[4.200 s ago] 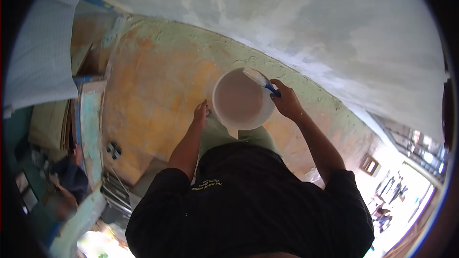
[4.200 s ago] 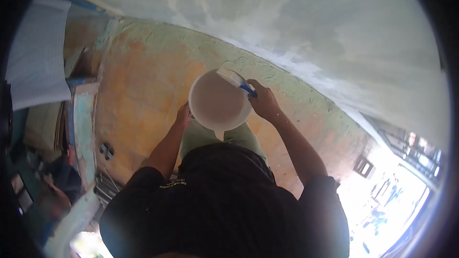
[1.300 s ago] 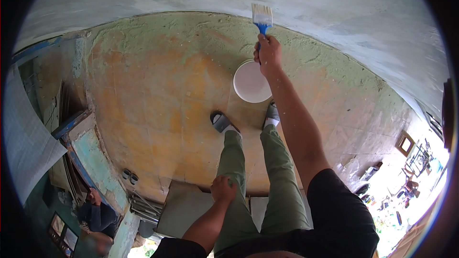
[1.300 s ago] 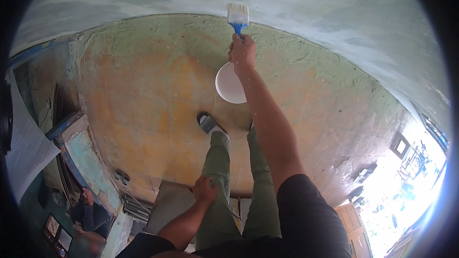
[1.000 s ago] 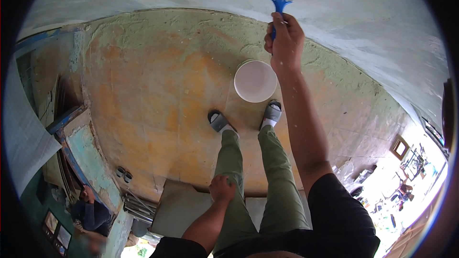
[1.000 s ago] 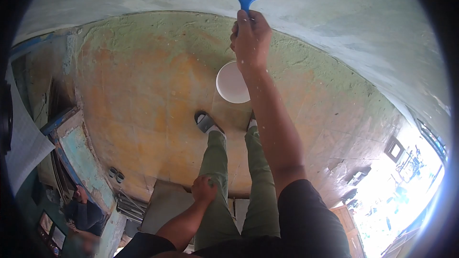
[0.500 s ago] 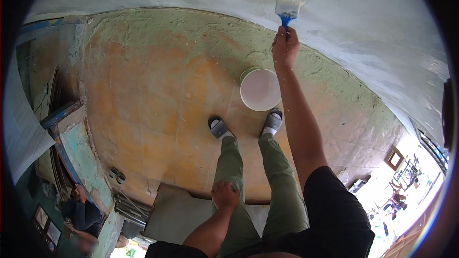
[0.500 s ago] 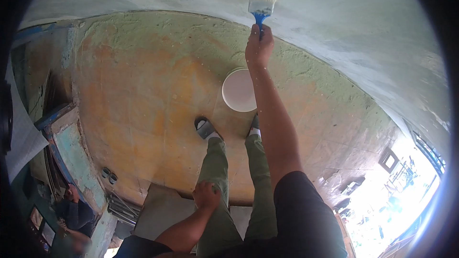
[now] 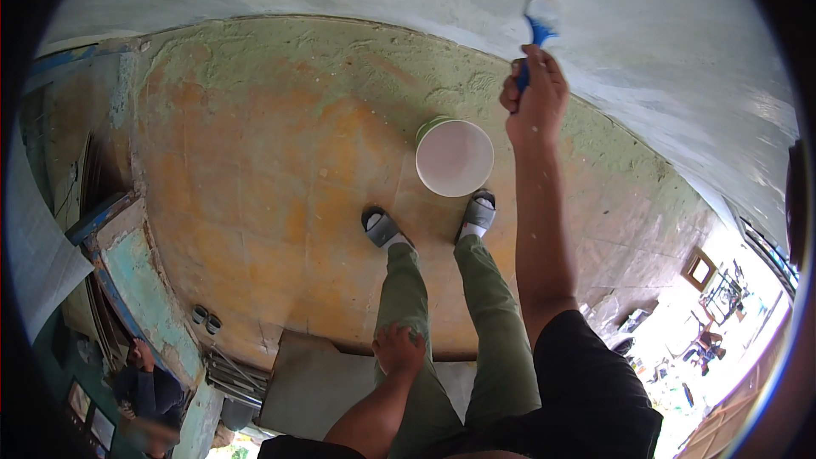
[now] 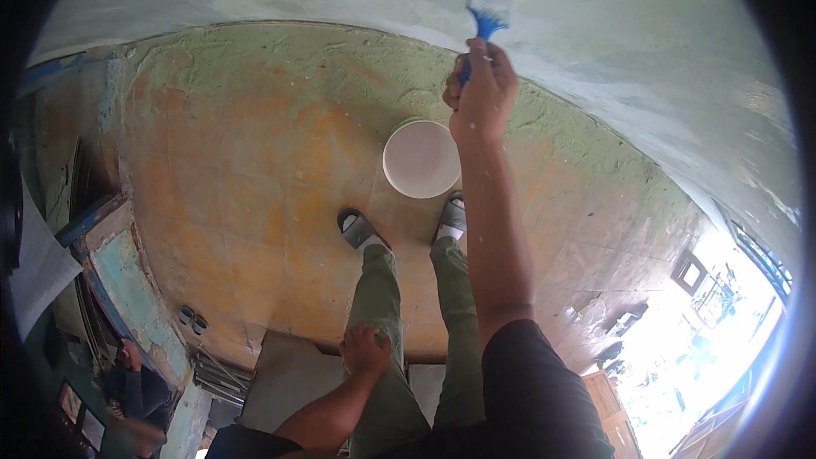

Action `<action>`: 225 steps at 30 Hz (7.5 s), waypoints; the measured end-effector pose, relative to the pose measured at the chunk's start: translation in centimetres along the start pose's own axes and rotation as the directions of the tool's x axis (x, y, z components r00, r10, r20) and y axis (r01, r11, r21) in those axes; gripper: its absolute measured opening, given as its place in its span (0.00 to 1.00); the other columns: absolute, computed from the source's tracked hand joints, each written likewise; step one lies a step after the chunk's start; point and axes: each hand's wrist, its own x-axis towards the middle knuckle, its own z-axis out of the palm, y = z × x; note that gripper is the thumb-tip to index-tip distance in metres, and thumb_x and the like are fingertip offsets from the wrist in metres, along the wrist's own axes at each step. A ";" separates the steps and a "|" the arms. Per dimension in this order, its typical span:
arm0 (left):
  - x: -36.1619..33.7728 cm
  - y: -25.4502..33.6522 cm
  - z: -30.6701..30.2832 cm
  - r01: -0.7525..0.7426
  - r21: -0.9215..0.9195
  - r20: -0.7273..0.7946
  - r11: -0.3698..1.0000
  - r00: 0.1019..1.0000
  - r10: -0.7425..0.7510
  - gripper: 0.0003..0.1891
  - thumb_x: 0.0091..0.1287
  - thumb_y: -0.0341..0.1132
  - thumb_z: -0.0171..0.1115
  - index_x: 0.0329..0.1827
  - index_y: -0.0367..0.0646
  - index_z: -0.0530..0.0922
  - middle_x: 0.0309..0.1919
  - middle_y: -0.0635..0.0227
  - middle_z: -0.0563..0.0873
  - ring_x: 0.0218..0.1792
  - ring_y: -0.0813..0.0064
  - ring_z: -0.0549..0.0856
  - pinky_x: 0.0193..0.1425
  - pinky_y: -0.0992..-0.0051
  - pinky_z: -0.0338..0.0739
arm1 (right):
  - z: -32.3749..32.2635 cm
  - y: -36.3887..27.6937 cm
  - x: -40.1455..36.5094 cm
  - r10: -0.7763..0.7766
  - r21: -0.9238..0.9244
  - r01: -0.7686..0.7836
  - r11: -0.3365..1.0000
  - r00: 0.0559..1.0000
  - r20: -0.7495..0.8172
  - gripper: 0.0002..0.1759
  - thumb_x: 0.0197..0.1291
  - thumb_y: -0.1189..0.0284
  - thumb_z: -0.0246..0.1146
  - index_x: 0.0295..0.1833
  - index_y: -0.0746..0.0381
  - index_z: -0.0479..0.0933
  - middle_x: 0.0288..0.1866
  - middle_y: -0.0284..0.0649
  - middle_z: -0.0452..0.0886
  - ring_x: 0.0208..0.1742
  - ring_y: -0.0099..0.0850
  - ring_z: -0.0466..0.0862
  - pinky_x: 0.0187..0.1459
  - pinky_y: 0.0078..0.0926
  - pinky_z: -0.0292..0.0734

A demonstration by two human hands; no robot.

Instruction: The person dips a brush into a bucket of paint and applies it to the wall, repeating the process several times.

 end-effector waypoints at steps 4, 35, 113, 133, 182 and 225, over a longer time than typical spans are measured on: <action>0.1 -0.1 -0.4 -0.002 -0.010 0.032 1.000 0.999 0.002 0.20 0.62 0.53 0.60 0.50 0.51 0.84 0.63 0.68 0.77 0.68 0.56 0.68 0.66 0.49 0.65 | 0.6 -4.2 -3.3 -0.422 -0.058 0.421 0.905 0.907 0.004 0.10 0.73 0.68 0.57 0.50 0.64 0.75 0.27 0.34 0.74 0.18 0.18 0.69 0.17 0.15 0.57; -0.1 0.2 -0.6 0.007 0.055 0.054 0.998 0.999 -0.010 0.23 0.62 0.55 0.59 0.50 0.50 0.84 0.62 0.68 0.76 0.69 0.58 0.66 0.66 0.49 0.63 | 0.0 -4.0 -3.6 -0.489 -0.098 0.482 0.871 0.869 -0.077 0.15 0.72 0.72 0.57 0.59 0.66 0.68 0.32 0.36 0.75 0.18 0.19 0.70 0.15 0.16 0.58; 2.0 1.4 -2.6 0.033 0.067 0.124 0.997 0.991 -0.042 0.23 0.62 0.54 0.59 0.53 0.50 0.83 0.67 0.66 0.74 0.70 0.55 0.67 0.69 0.47 0.62 | -5.1 18.7 10.5 -0.321 -0.688 0.222 0.691 0.947 -0.017 0.19 0.72 0.61 0.55 0.39 0.67 0.77 0.22 0.41 0.75 0.24 0.29 0.77 0.29 0.32 0.70; 1.9 2.6 -2.8 -0.007 0.121 0.098 0.993 0.995 -0.005 0.22 0.61 0.55 0.61 0.52 0.52 0.84 0.65 0.67 0.76 0.70 0.58 0.67 0.69 0.51 0.62 | -6.7 13.6 10.2 0.348 -0.085 -0.367 0.926 0.920 -0.180 0.15 0.74 0.58 0.55 0.39 0.59 0.72 0.19 0.31 0.67 0.11 0.20 0.59 0.12 0.21 0.50; 0.7 4.8 0.2 0.015 0.111 0.117 0.994 0.993 -0.028 0.23 0.63 0.53 0.59 0.53 0.48 0.83 0.68 0.66 0.73 0.73 0.52 0.63 0.72 0.40 0.56 | -12.6 15.8 16.5 0.545 -0.022 -0.553 0.833 0.827 -0.137 0.13 0.74 0.63 0.52 0.42 0.62 0.72 0.20 0.31 0.66 0.15 0.21 0.63 0.15 0.20 0.54; 2.6 1.9 -0.2 -0.066 -0.214 0.174 0.975 0.979 0.105 0.22 0.63 0.54 0.63 0.51 0.49 0.84 0.57 0.62 0.83 0.62 0.57 0.78 0.64 0.57 0.72 | -26.3 14.5 -8.9 0.355 -0.795 -0.172 0.581 0.933 0.058 0.14 0.58 0.70 0.60 0.48 0.65 0.80 0.31 0.43 0.79 0.34 0.36 0.80 0.38 0.33 0.75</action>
